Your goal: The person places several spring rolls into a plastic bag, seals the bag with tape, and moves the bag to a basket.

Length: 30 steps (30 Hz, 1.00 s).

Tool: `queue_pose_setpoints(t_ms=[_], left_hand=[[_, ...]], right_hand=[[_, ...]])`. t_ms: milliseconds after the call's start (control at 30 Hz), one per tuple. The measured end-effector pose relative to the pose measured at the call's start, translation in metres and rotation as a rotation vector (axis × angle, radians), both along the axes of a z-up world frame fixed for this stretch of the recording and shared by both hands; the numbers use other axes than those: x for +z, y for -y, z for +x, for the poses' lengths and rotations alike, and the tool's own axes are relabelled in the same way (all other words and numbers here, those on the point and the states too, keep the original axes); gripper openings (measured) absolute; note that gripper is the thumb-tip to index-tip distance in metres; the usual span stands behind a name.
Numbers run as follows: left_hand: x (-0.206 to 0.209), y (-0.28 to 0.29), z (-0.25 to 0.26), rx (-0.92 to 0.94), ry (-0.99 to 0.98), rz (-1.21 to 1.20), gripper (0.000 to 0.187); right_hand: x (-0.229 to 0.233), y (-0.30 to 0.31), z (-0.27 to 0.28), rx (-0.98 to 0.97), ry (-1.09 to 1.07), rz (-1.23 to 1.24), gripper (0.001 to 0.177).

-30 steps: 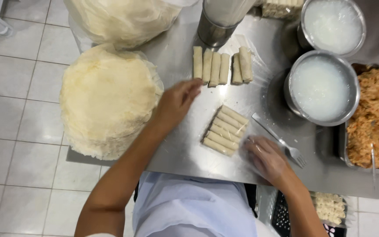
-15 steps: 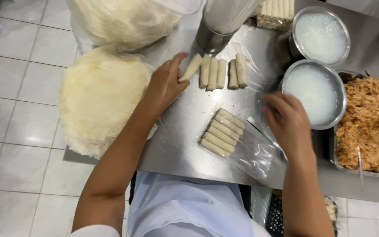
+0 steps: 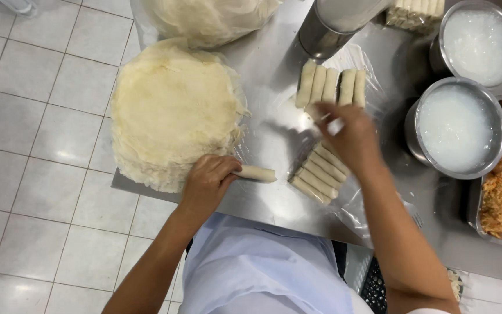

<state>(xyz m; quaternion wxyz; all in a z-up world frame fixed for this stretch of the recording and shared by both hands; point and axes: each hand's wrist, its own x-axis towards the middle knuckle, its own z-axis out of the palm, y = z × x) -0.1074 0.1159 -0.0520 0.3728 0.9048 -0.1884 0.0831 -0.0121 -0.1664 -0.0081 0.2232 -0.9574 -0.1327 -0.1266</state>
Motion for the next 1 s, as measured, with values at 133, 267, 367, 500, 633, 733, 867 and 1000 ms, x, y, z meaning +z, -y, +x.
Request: queue_pose_setpoints(t_ms=[133,267,367,500,633,733,867,1000], left_hand=[[-0.004,0.002,-0.001,0.045,0.021,-0.061,0.014],[-0.018,0.002,-0.002,0.061,0.012,-0.024,0.03],[0.0,0.006,0.003,0.143,-0.002,0.004,0.039],[0.027,0.005,0.012,0.022,-0.141,0.006,0.051],[0.029,0.005,0.015,-0.067,-0.175,0.091,0.04],[0.02,0.005,0.017,-0.073,-0.109,0.075,0.028],[0.011,0.004,0.018,-0.088,-0.103,0.1,0.028],[0.011,0.005,0.014,-0.048,-0.15,0.082,0.027]], right_hand=[[0.007,-0.064,-0.04,0.255,-0.395,0.17,0.026],[0.009,-0.071,-0.046,0.349,-0.463,0.186,0.024],[0.005,-0.071,-0.046,0.338,-0.457,0.173,0.024],[0.001,-0.07,-0.048,0.416,-0.287,0.232,0.02],[-0.008,-0.071,-0.064,0.479,-0.067,0.097,0.035],[-0.019,-0.076,-0.074,0.493,0.09,-0.07,0.03],[0.006,-0.068,-0.047,0.507,-0.098,-0.035,0.03],[-0.002,-0.042,0.016,0.264,0.109,-0.298,0.033]])
